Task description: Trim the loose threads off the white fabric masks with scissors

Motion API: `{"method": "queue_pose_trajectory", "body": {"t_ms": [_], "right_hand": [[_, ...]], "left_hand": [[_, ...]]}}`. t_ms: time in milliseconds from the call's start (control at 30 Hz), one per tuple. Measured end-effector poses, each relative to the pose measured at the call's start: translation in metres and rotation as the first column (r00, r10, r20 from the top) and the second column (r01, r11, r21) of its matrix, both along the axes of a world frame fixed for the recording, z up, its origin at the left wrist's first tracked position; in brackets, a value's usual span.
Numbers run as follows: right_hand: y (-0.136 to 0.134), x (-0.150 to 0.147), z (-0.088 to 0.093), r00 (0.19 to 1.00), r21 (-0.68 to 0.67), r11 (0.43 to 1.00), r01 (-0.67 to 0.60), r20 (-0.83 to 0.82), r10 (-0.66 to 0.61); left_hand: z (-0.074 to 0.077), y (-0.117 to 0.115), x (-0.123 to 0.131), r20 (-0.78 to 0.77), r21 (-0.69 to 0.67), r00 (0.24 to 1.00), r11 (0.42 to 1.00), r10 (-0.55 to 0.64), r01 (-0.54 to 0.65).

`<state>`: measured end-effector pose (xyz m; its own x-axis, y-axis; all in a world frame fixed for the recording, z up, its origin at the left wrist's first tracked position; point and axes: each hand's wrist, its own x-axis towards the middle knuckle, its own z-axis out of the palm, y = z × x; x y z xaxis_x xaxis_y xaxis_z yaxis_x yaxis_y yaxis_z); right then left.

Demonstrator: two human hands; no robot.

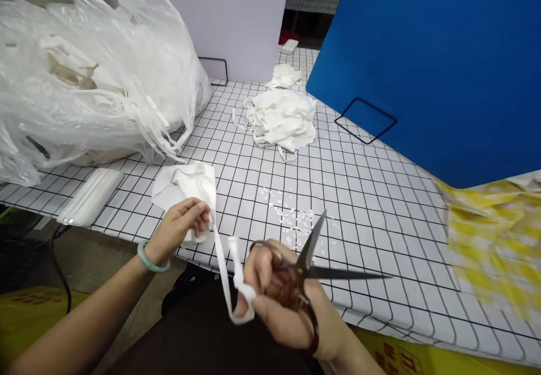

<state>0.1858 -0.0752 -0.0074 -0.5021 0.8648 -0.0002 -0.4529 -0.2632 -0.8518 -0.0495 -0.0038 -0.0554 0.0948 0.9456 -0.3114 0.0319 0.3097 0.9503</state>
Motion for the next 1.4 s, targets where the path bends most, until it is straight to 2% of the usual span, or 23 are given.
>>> {"method": "queue_pose_trajectory", "body": {"t_ms": [33,100,167,200,267,300,333,367,433,500,533,600,667,733,800,867,967,1033,1167,1233,1300,1333,1400], "right_hand": [[-0.005,-0.002,-0.002,0.998,-0.029,0.998,-0.054,-0.016,0.053],[-0.013,-0.007,-0.008,0.993,-0.092,0.989,-0.116,-0.011,0.115],[-0.018,-0.011,-0.015,0.989,-0.136,0.980,-0.147,0.005,0.149],[-0.020,-0.012,-0.018,0.988,-0.141,0.979,-0.149,0.010,0.152],[-0.023,-0.011,-0.022,0.992,-0.124,0.984,-0.125,0.009,0.127],[-0.026,-0.009,-0.023,0.994,-0.112,0.988,-0.110,0.001,0.111],[-0.028,-0.007,-0.023,0.993,-0.109,0.987,-0.114,-0.011,0.114],[-0.031,-0.005,-0.022,0.989,-0.117,0.982,-0.147,-0.028,0.144],[-0.033,-0.001,-0.021,0.967,-0.158,0.954,-0.256,-0.032,0.254],[-0.028,0.000,-0.023,0.944,-0.150,0.935,-0.321,0.029,0.329],[-0.021,-0.002,-0.026,0.951,-0.117,0.955,-0.273,0.114,0.286],[-0.001,-0.008,-0.033,0.940,0.040,0.998,-0.048,0.341,0.031],[0.024,-0.019,-0.043,0.842,0.253,0.959,0.127,0.483,-0.239],[0.047,-0.032,-0.052,0.814,0.364,0.924,0.114,0.499,-0.297],[0.063,-0.043,-0.057,0.834,0.371,0.922,0.111,0.470,-0.290],[0.073,-0.051,-0.058,0.824,0.341,0.914,0.221,0.436,-0.362],[0.078,-0.056,-0.056,0.775,0.304,0.862,0.406,0.385,-0.501],[0.076,-0.057,-0.055,0.769,0.279,0.855,0.437,0.376,-0.516],[0.062,-0.063,-0.058,0.814,0.175,0.909,0.379,0.405,-0.418],[0.051,-0.070,-0.062,0.838,0.095,0.928,0.361,0.403,-0.368],[0.040,-0.077,-0.067,0.858,0.021,0.938,0.347,0.397,-0.326],[0.035,-0.080,-0.069,0.868,-0.006,0.942,0.335,0.392,-0.305],[0.027,-0.082,-0.072,0.886,-0.028,0.957,0.288,0.387,-0.255]], "left_hand": [[0.001,-0.005,0.002,0.133,-0.139,0.990,0.989,-0.036,0.055],[0.004,-0.019,0.009,0.313,-0.281,0.950,0.953,-0.019,0.111],[0.005,-0.033,0.014,0.283,-0.282,0.958,0.950,-0.052,0.135],[0.004,-0.041,0.016,0.211,-0.270,0.969,0.944,-0.133,0.188],[0.003,-0.053,0.017,0.096,-0.307,0.929,0.877,-0.358,0.370],[0.002,-0.058,0.017,0.110,-0.345,0.896,0.829,-0.430,0.440],[0.001,-0.062,0.018,0.176,-0.379,0.883,0.798,-0.435,0.469],[0.000,-0.064,0.019,0.277,-0.407,0.889,0.794,-0.365,0.452],[-0.002,-0.066,0.023,0.457,-0.463,0.887,0.832,-0.073,0.306],[-0.002,-0.064,0.026,0.507,-0.500,0.845,0.856,0.168,0.130],[0.000,-0.062,0.026,0.495,-0.492,0.845,0.867,0.205,0.078],[0.005,-0.058,0.025,0.426,-0.410,0.894,0.911,0.140,0.053],[0.015,-0.055,0.021,0.334,-0.282,0.942,0.953,-0.011,0.111],[0.026,-0.053,0.017,0.264,-0.174,0.956,0.969,-0.126,0.176],[0.035,-0.052,0.012,0.255,-0.125,0.955,0.974,-0.154,0.191],[0.041,-0.052,0.008,0.281,-0.128,0.951,0.978,-0.125,0.167],[0.043,-0.052,0.003,0.267,-0.140,0.960,0.982,-0.083,0.123],[0.041,-0.051,0.000,0.237,-0.124,0.967,0.984,-0.093,0.125],[0.046,-0.049,-0.003,0.201,-0.089,0.961,0.973,-0.192,0.213],[0.050,-0.047,0.000,0.067,0.064,0.976,0.978,-0.205,0.201],[0.051,-0.044,0.006,-0.086,0.283,0.988,0.948,-0.128,0.147],[0.049,-0.042,0.010,-0.100,0.356,0.991,0.926,-0.094,0.123],[0.043,-0.037,0.020,0.011,0.370,0.995,0.925,-0.098,0.087]]}}
